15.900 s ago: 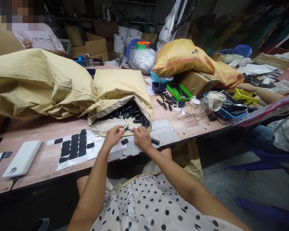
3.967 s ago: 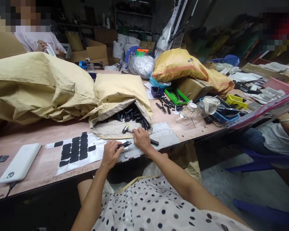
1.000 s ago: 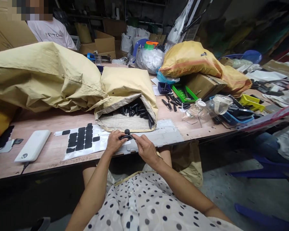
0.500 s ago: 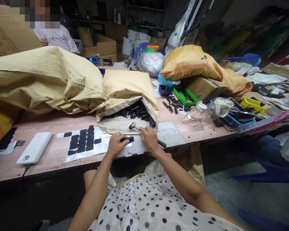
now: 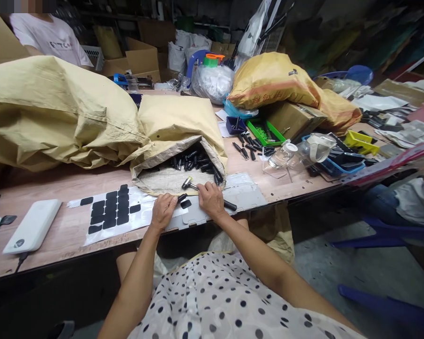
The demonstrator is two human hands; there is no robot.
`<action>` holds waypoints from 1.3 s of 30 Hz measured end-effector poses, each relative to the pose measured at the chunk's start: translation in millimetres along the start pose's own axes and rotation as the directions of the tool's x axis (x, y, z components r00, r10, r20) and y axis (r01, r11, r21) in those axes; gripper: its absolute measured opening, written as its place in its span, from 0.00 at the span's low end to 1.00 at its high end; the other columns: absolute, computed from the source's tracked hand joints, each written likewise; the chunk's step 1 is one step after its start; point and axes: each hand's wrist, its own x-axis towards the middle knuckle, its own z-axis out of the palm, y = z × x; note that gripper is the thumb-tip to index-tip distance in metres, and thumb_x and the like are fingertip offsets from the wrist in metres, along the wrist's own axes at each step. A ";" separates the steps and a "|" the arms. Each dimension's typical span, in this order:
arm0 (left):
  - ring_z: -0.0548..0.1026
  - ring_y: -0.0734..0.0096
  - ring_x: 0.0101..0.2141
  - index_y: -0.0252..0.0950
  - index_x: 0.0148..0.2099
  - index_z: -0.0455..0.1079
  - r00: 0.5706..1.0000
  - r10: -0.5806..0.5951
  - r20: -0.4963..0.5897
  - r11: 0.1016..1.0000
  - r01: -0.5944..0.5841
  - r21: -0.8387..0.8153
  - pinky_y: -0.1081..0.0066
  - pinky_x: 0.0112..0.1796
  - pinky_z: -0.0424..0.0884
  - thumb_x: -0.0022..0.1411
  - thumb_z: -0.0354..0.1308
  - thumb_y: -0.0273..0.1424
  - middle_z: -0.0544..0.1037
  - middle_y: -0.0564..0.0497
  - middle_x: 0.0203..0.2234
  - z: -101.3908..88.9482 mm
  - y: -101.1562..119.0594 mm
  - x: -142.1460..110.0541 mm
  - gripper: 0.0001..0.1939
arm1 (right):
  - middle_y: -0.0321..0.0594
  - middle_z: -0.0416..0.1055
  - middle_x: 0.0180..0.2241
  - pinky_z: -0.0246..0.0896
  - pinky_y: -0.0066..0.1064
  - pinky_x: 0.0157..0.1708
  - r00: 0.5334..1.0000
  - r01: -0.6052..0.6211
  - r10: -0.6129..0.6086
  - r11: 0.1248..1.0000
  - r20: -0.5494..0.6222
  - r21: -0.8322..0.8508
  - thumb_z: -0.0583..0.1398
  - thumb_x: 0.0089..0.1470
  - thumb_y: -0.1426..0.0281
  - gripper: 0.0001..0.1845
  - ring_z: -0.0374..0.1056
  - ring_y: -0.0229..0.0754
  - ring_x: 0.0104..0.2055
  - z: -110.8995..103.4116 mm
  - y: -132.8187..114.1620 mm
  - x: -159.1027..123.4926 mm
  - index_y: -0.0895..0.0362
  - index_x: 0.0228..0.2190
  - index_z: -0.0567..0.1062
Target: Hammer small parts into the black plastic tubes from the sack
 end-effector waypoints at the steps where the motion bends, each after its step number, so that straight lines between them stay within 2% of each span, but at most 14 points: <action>1: 0.69 0.63 0.34 0.41 0.26 0.66 1.000 -0.002 0.001 1.000 0.002 -0.002 0.62 0.40 0.65 0.71 0.45 0.40 0.72 0.51 0.26 -0.4 0.5 -0.2 0.21 | 0.44 0.68 0.37 0.49 0.36 0.40 1.000 0.002 -0.002 1.000 0.003 0.000 0.54 0.66 0.69 0.14 0.58 0.49 0.42 -0.3 -0.2 0.0 0.52 0.48 0.76; 7: 0.68 0.63 0.33 0.41 0.26 0.67 1.000 0.006 0.000 1.000 -0.006 0.000 0.62 0.39 0.65 0.71 0.45 0.41 0.72 0.51 0.25 -1.8 2.0 -1.3 0.22 | 0.45 0.69 0.39 0.49 0.36 0.40 1.000 0.002 -0.002 1.000 0.010 0.003 0.53 0.66 0.70 0.14 0.58 0.49 0.42 -0.4 -1.4 0.8 0.53 0.49 0.76; 11: 0.69 0.63 0.34 0.41 0.27 0.69 0.999 0.025 -0.022 1.000 -0.025 0.015 0.62 0.40 0.66 0.69 0.49 0.41 0.73 0.51 0.25 -2.7 3.6 1.4 0.19 | 0.45 0.69 0.38 0.48 0.36 0.39 1.000 -0.002 0.002 1.000 0.007 0.002 0.54 0.65 0.70 0.13 0.58 0.49 0.42 0.5 -2.5 2.8 0.54 0.47 0.76; 14: 0.71 0.62 0.34 0.41 0.28 0.71 0.999 0.046 -0.026 0.999 -0.047 -0.006 0.62 0.41 0.67 0.66 0.53 0.42 0.75 0.51 0.26 -7.9 14.4 -3.9 0.16 | 0.45 0.69 0.38 0.48 0.36 0.39 1.000 0.000 0.000 1.000 -0.007 0.006 0.55 0.65 0.70 0.13 0.58 0.49 0.42 0.6 -3.0 3.8 0.54 0.47 0.76; 17: 0.72 0.63 0.33 0.41 0.31 0.72 0.997 0.077 0.020 0.993 -0.075 -0.090 0.63 0.39 0.69 0.64 0.54 0.43 0.77 0.51 0.27 -14.0 35.7 -27.5 0.15 | 0.45 0.69 0.38 0.48 0.36 0.39 1.000 0.003 -0.003 1.000 -0.013 0.007 0.54 0.65 0.70 0.13 0.58 0.49 0.42 0.1 -3.4 4.2 0.54 0.47 0.76; 21: 0.72 0.66 0.25 0.41 0.36 0.74 0.967 0.045 0.252 0.979 0.007 -0.203 0.66 0.28 0.67 0.65 0.53 0.45 0.77 0.54 0.25 -8.0 58.9 -75.8 0.15 | 0.44 0.69 0.38 0.48 0.36 0.39 1.000 -0.006 0.006 1.000 0.005 0.009 0.54 0.66 0.70 0.14 0.59 0.49 0.42 -1.1 -4.2 4.6 0.53 0.48 0.76; 24: 0.70 0.65 0.19 0.43 0.36 0.75 0.939 -0.089 0.332 0.989 0.123 -0.083 0.65 0.24 0.63 0.64 0.52 0.42 0.73 0.55 0.18 9.4 53.7 -100.7 0.13 | 0.45 0.69 0.39 0.48 0.36 0.39 1.000 -0.013 0.012 1.000 0.025 0.009 0.54 0.66 0.69 0.14 0.59 0.49 0.43 -2.0 -4.7 5.2 0.54 0.48 0.76; 26: 0.72 0.62 0.19 0.44 0.34 0.75 0.940 -0.156 0.304 0.987 0.158 0.017 0.65 0.23 0.62 0.62 0.54 0.38 0.73 0.54 0.17 21.6 40.9 -107.9 0.09 | 0.45 0.70 0.39 0.48 0.36 0.39 0.999 -0.015 0.015 1.000 0.029 0.007 0.54 0.66 0.69 0.14 0.59 0.49 0.43 -2.3 -5.0 5.6 0.54 0.48 0.76; 28: 0.74 0.59 0.20 0.44 0.33 0.75 0.946 -0.146 0.289 0.989 0.135 0.057 0.65 0.21 0.61 0.57 0.58 0.35 0.75 0.53 0.17 29.3 28.8 -109.4 0.05 | 0.45 0.70 0.39 0.48 0.36 0.39 1.000 -0.013 0.013 1.000 0.027 0.004 0.54 0.66 0.69 0.14 0.59 0.49 0.43 -2.3 -5.2 5.8 0.54 0.48 0.76; 31: 0.74 0.60 0.20 0.45 0.35 0.77 0.923 -0.068 0.380 0.997 0.080 -0.017 0.66 0.21 0.62 0.54 0.60 0.35 0.76 0.54 0.17 27.6 27.9 -103.0 0.06 | 0.45 0.70 0.39 0.48 0.37 0.39 1.000 -0.011 0.011 1.000 0.025 0.000 0.54 0.66 0.69 0.13 0.59 0.49 0.42 -1.8 -5.6 5.7 0.54 0.47 0.76; 33: 0.73 0.62 0.19 0.45 0.37 0.79 0.879 -0.026 0.476 0.986 0.101 -0.134 0.67 0.22 0.65 0.56 0.60 0.39 0.76 0.55 0.17 18.6 40.5 -90.6 0.09 | 0.46 0.70 0.39 0.48 0.37 0.39 1.000 -0.012 0.012 1.000 0.020 -0.003 0.54 0.65 0.70 0.13 0.59 0.49 0.42 -1.1 -5.8 5.4 0.54 0.47 0.76; 35: 0.74 0.64 0.20 0.43 0.37 0.79 0.868 -0.017 0.496 0.956 0.160 -0.247 0.68 0.24 0.68 0.58 0.58 0.44 0.76 0.54 0.18 6.8 57.1 -68.7 0.13 | 0.46 0.70 0.39 0.48 0.37 0.39 1.000 -0.012 0.012 1.000 0.008 -0.005 0.54 0.65 0.70 0.13 0.59 0.49 0.42 -0.1 -5.9 5.0 0.54 0.47 0.76; 37: 0.74 0.64 0.23 0.42 0.36 0.79 0.926 -0.091 0.367 0.928 0.212 -0.306 0.68 0.26 0.70 0.58 0.58 0.47 0.77 0.53 0.20 -4.8 69.3 -37.1 0.16 | 0.46 0.70 0.38 0.48 0.37 0.39 1.000 -0.009 0.009 1.000 -0.006 -0.006 0.54 0.65 0.70 0.13 0.58 0.49 0.42 1.0 -5.9 4.5 0.55 0.46 0.76; 39: 0.74 0.65 0.25 0.40 0.34 0.79 0.966 -0.234 0.109 0.920 0.257 -0.295 0.68 0.28 0.70 0.56 0.58 0.47 0.77 0.53 0.22 -13.7 72.7 1.5 0.17 | 0.46 0.69 0.38 0.48 0.37 0.39 1.000 -0.003 0.003 1.000 -0.015 -0.008 0.54 0.65 0.70 0.13 0.58 0.49 0.42 2.1 -5.8 4.2 0.55 0.46 0.76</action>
